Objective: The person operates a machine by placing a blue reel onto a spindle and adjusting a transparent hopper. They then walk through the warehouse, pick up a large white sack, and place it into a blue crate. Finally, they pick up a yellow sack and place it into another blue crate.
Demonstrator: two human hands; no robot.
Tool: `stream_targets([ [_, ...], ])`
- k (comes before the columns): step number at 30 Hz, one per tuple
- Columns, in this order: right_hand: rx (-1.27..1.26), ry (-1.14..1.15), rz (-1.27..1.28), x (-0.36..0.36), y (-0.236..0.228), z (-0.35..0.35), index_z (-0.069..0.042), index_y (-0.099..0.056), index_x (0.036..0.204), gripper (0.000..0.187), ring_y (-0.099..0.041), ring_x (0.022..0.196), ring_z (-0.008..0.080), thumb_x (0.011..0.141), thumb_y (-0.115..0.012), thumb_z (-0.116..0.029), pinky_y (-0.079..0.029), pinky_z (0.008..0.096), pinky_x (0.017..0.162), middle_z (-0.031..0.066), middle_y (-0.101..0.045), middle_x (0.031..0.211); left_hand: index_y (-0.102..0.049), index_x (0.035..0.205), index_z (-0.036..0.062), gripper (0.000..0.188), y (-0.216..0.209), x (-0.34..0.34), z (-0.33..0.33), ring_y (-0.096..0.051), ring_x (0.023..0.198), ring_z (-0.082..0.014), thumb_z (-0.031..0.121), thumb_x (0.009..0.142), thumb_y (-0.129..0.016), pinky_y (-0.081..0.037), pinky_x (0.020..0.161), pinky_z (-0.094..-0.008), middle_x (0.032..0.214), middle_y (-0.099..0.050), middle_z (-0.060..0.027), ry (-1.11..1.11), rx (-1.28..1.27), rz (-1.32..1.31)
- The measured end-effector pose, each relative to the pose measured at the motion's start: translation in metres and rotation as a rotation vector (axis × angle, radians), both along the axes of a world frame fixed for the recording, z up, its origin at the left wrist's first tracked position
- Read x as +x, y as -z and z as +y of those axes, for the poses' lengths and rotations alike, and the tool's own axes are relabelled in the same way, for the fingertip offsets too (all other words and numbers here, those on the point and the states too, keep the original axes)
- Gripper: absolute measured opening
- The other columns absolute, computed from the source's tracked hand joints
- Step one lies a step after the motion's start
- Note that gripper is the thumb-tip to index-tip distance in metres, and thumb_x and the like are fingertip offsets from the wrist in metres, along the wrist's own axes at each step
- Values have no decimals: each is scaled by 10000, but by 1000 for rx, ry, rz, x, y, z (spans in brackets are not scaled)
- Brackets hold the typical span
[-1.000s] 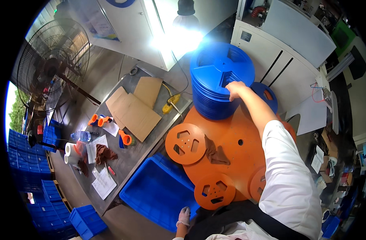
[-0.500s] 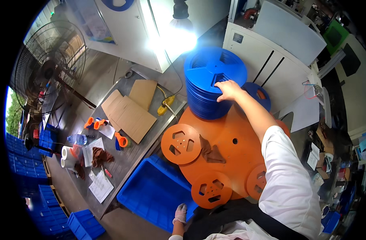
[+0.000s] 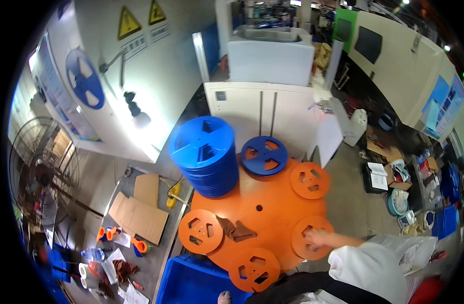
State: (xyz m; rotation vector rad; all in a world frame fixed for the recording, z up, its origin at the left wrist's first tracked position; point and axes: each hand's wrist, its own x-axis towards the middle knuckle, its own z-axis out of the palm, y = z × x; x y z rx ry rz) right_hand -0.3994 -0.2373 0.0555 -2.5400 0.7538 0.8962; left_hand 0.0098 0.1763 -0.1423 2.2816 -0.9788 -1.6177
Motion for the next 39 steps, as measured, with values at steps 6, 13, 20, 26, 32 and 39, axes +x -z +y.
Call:
stream_targets([
  [6, 293, 623, -11, -246, 75, 160, -112, -555, 1260, 612, -552, 1129, 348, 818, -605, -534, -450, 450, 930, 173, -584, 1223, -614, 1095, 4, 350, -39, -42, -90, -625, 900, -328, 259, 901, -473, -494, 760, -381, 1048, -643, -185, -124, 82, -133],
  [13, 155, 1237, -409, -439, 110, 338, -36, -611, 1165, 623, -604, 1039, 336, 815, -592, -551, -478, 402, 881, 190, -625, 1144, -624, 1080, 0, 398, -64, -235, -221, -590, 1050, -363, 292, 894, -427, -458, 894, -400, 1093, -629, -231, 123, -70, -67],
  [20, -172, 1779, -353, -558, 122, 478, -65, -607, 814, 302, -613, 724, 352, 811, -545, -361, -467, 448, 626, 179, -621, 760, -516, 1265, 78, 421, -146, -543, -290, -555, 1109, -377, 308, 916, -473, -443, 911, -431, 1170, -601, -197, 1024, -220, 68],
  [26, 110, 1695, -242, -582, 183, 427, -59, -652, 818, 285, -609, 797, 378, 767, -576, -329, -456, 494, 683, 182, -665, 904, -551, 1209, 90, 382, -187, -637, -333, -567, 1077, -380, 308, 900, -494, -458, 889, -421, 1124, -617, -205, 1288, -380, 86],
  [32, 366, 1542, -732, -557, 97, 224, -59, -591, 1211, 457, -615, 1053, 331, 828, -622, -306, -473, 394, 906, 192, -637, 1136, -582, 1147, 73, 340, -122, -634, -430, -604, 1021, -304, 302, 922, -470, -476, 859, -381, 1109, -613, -162, 1458, -90, -58],
  [39, 70, 1776, -727, -692, 141, -1, -25, -608, 1163, 472, -644, 983, 285, 835, -655, -360, -501, 368, 856, 172, -662, 1084, -547, 1259, 85, 462, -130, -702, -622, -582, 1083, -273, 375, 901, -511, -461, 891, -359, 1180, -609, -153, 1224, 63, 5],
])
